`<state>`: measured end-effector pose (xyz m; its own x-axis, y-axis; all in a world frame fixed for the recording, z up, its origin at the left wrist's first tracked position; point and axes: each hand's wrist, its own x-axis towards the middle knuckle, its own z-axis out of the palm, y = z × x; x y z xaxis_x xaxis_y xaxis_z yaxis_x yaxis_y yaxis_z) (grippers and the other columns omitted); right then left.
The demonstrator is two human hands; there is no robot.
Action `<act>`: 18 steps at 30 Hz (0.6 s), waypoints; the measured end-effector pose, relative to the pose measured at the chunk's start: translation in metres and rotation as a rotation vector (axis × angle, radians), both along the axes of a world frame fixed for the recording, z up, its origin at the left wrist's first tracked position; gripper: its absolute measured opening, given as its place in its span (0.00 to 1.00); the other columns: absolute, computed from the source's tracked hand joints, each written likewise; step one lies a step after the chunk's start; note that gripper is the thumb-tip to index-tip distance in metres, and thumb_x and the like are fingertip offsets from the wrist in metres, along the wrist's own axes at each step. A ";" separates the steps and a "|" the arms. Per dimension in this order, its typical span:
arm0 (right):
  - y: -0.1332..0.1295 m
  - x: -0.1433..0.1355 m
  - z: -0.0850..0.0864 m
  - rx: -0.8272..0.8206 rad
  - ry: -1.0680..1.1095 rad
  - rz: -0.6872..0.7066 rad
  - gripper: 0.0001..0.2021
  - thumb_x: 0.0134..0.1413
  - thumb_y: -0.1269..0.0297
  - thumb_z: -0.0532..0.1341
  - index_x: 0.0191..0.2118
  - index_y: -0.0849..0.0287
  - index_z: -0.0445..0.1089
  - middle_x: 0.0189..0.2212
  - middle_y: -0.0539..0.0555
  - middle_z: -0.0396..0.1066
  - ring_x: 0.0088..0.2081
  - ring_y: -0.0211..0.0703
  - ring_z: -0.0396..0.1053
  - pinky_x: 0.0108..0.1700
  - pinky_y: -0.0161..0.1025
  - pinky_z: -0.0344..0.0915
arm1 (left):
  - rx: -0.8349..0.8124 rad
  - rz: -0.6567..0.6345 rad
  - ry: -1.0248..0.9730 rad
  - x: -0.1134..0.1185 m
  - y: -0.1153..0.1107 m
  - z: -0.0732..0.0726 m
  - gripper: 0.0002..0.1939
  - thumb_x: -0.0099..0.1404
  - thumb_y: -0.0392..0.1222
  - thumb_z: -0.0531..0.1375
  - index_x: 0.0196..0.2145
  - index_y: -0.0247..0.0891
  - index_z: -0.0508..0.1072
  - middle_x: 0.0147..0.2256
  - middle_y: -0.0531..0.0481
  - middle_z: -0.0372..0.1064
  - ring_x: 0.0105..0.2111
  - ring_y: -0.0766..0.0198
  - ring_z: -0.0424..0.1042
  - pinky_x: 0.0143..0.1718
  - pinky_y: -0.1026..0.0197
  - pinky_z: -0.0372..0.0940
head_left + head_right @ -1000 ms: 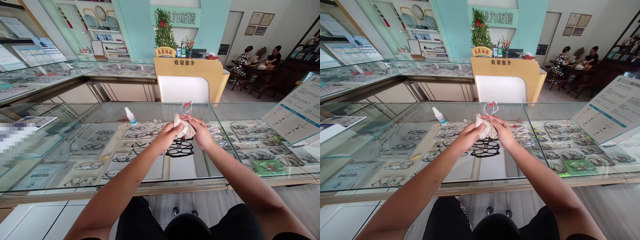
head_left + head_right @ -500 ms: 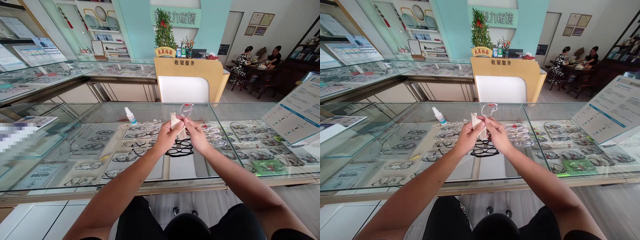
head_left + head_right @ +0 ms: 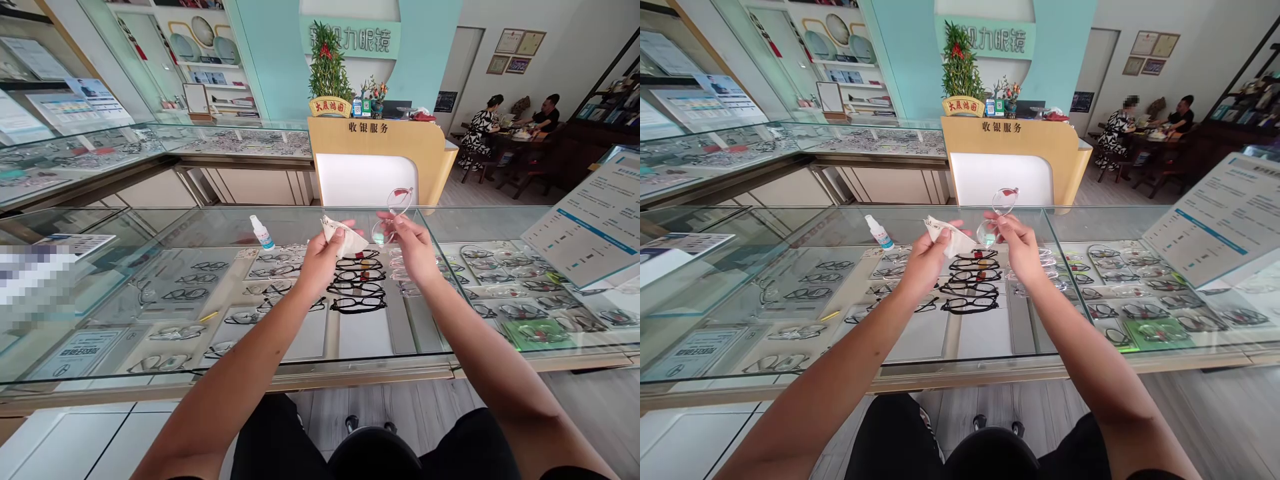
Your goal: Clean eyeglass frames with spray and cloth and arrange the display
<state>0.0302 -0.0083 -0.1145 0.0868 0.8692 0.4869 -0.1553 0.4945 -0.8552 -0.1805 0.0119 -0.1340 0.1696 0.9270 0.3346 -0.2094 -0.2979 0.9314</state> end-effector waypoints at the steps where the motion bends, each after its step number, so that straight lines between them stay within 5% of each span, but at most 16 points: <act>1: 0.002 0.004 0.000 -0.001 0.009 0.005 0.18 0.69 0.41 0.69 0.38 0.48 0.89 0.50 0.54 0.84 0.42 0.46 0.70 0.46 0.46 0.66 | 0.006 0.019 -0.019 -0.002 0.002 0.002 0.34 0.69 0.70 0.70 0.58 0.41 0.83 0.39 0.48 0.80 0.40 0.58 0.77 0.47 0.56 0.72; 3: 0.006 0.009 0.001 -0.021 0.019 0.010 0.18 0.68 0.42 0.69 0.41 0.49 0.89 0.47 0.54 0.83 0.41 0.47 0.70 0.45 0.46 0.66 | 0.033 0.054 -0.044 -0.007 0.007 0.003 0.28 0.69 0.64 0.71 0.56 0.43 0.84 0.34 0.52 0.74 0.37 0.60 0.73 0.45 0.57 0.71; 6: 0.008 0.015 0.004 -0.056 -0.001 0.024 0.19 0.66 0.42 0.68 0.38 0.51 0.87 0.41 0.55 0.81 0.40 0.48 0.70 0.42 0.45 0.66 | 0.142 0.076 0.015 -0.012 0.013 0.005 0.18 0.68 0.62 0.69 0.40 0.45 0.84 0.27 0.54 0.62 0.31 0.60 0.64 0.38 0.56 0.66; 11: 0.008 0.025 0.012 -0.072 -0.189 0.086 0.19 0.69 0.44 0.64 0.34 0.52 0.82 0.39 0.54 0.78 0.38 0.46 0.70 0.44 0.44 0.67 | 0.393 0.101 0.154 -0.015 0.010 0.011 0.33 0.73 0.66 0.65 0.19 0.43 0.64 0.24 0.50 0.60 0.28 0.61 0.60 0.33 0.54 0.59; 15: 0.005 0.035 0.018 -0.053 -0.358 0.112 0.19 0.70 0.49 0.62 0.31 0.52 0.80 0.40 0.54 0.78 0.43 0.48 0.71 0.48 0.44 0.67 | 0.541 0.197 0.300 -0.013 0.000 0.011 0.29 0.72 0.57 0.69 0.21 0.41 0.64 0.27 0.52 0.66 0.27 0.64 0.63 0.32 0.57 0.59; 18: 0.003 0.035 0.020 -0.015 -0.440 0.128 0.19 0.70 0.52 0.61 0.30 0.53 0.79 0.39 0.54 0.75 0.45 0.48 0.71 0.51 0.44 0.67 | 0.627 0.302 0.410 -0.013 -0.003 0.005 0.14 0.69 0.53 0.74 0.37 0.42 0.79 0.26 0.59 0.63 0.25 0.68 0.60 0.31 0.61 0.59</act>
